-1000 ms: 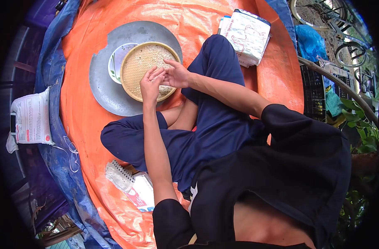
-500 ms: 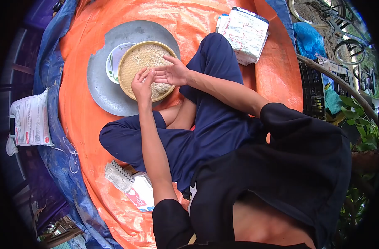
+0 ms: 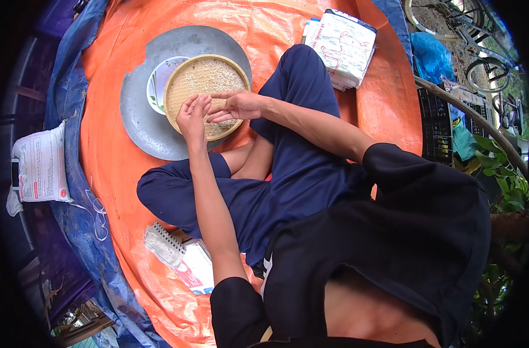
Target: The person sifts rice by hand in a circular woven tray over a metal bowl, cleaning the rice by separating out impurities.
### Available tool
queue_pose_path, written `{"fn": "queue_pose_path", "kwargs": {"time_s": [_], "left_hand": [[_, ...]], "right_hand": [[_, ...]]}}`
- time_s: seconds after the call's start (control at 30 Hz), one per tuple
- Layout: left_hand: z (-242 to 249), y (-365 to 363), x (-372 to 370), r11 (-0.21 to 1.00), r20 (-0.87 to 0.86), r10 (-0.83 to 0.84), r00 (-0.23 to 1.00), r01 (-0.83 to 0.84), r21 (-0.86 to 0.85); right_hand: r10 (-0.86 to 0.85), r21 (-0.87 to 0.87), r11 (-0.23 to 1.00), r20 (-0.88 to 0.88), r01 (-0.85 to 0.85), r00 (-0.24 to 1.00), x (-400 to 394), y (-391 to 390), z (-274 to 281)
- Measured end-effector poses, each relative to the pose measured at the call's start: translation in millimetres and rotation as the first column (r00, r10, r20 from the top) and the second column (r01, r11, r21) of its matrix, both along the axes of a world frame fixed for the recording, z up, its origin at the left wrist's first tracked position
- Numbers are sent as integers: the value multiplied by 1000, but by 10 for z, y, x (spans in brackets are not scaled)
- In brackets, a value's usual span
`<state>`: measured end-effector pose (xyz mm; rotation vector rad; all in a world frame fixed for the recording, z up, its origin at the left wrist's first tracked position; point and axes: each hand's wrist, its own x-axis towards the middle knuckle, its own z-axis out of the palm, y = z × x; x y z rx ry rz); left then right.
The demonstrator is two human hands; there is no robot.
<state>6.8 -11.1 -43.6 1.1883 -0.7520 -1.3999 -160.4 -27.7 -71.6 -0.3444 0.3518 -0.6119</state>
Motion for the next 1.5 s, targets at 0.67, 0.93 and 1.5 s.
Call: {"fn": "queue_pose_path", "kwargs": {"time_s": [0.67, 0.93, 1.5], "left_hand": [[66, -44, 144, 997, -440, -50, 896, 72, 32], [-25, -66, 249, 998, -554, -8, 833, 42, 48], [-23, -40, 210, 981, -479, -196, 856, 170, -97]], "right_hand": [[-68, 29, 997, -43, 69, 997, -33, -53, 132], [-145, 71, 985, -125, 154, 982, -37, -73, 72], [-122, 87, 985, -239, 146, 963, -3, -33, 0]]}}
